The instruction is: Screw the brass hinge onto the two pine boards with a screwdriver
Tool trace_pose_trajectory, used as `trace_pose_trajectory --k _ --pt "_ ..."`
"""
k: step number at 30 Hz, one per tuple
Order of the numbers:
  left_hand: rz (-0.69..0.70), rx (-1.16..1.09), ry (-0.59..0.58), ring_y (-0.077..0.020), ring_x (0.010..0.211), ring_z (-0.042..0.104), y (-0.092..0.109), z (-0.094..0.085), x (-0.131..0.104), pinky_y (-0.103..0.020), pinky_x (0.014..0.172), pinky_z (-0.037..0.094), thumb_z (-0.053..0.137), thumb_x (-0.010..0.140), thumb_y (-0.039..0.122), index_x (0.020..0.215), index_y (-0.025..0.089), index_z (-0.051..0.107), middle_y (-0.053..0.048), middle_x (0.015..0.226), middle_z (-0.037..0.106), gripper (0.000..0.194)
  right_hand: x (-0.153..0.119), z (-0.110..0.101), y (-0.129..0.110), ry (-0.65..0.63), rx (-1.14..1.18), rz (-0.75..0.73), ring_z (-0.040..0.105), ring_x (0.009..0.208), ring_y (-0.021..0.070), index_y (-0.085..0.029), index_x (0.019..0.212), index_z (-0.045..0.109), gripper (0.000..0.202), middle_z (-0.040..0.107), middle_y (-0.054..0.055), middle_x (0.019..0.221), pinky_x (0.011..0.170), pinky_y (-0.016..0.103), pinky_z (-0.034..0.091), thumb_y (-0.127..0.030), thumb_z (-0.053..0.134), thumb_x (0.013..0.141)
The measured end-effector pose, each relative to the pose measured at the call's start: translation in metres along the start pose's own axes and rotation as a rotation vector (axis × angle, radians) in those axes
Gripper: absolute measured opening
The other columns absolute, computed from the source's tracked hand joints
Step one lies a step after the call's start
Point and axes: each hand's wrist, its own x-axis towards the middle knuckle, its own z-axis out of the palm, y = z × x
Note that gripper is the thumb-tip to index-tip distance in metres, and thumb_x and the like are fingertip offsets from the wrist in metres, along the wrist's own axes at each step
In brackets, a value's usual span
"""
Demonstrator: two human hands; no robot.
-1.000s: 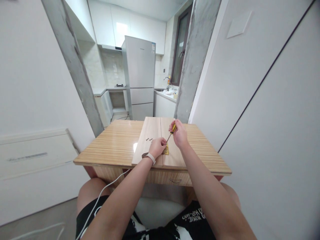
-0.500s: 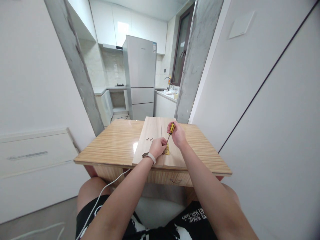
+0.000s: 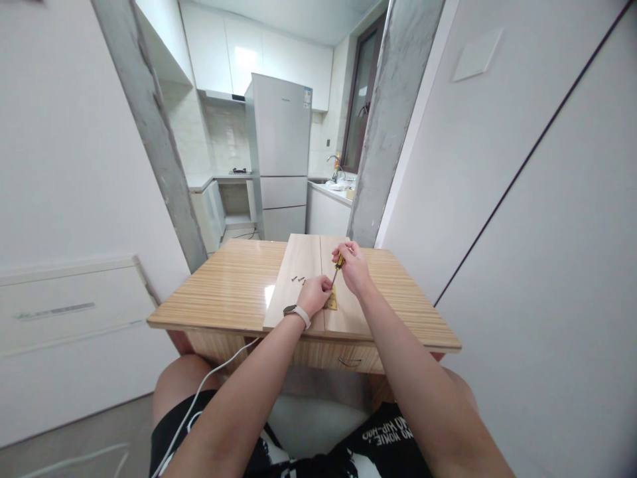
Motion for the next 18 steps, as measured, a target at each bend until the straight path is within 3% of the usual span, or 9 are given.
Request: trace_pose_trajectory --k 4,7,13,18 --pt "0.077 0.056 -0.009 -0.0174 0.092 0.073 0.002 -0.012 0.001 -0.029 0.089 0.056 0.072 0.085 0.008 0.103 0.020 0.076 -0.003 0.097 0.079 0.022 0.002 -0.002 0.001 -0.037 0.031 0.003 0.056 0.065 0.0144 -0.026 0.093 0.065 0.032 0.069 0.000 0.078 0.066 0.030 0.047 -0.058 0.070 0.090" --pt "0.143 0.196 0.027 -0.0232 0.110 0.068 -0.001 -0.032 0.004 -0.037 0.105 0.052 0.066 0.089 0.013 0.115 0.022 0.076 -0.006 0.111 0.078 0.030 0.003 -0.004 0.002 -0.075 0.053 0.011 0.056 0.066 0.0152 -0.024 0.096 0.070 0.033 0.069 0.001 0.078 0.067 0.031 0.047 -0.056 0.062 0.094" --pt "0.051 0.543 -0.009 -0.0340 0.139 0.050 -0.023 -0.070 0.005 -0.048 0.120 0.039 0.061 0.093 0.026 0.135 0.022 0.069 -0.013 0.149 0.061 0.043 0.001 -0.002 0.004 -0.054 0.018 0.009 0.061 0.075 0.0166 -0.025 0.093 0.069 0.028 0.071 0.002 0.085 0.073 0.032 0.051 -0.053 0.071 0.090" --pt "0.040 0.684 -0.089 -0.0351 0.147 0.043 -0.039 -0.075 -0.002 -0.048 0.123 0.034 0.055 0.100 0.041 0.143 0.023 0.064 -0.014 0.157 0.054 0.048 0.000 0.000 0.004 -0.038 0.027 -0.002 0.064 0.080 0.0176 -0.026 0.090 0.066 0.035 0.071 0.001 0.089 0.078 0.034 0.054 -0.057 0.080 0.085"
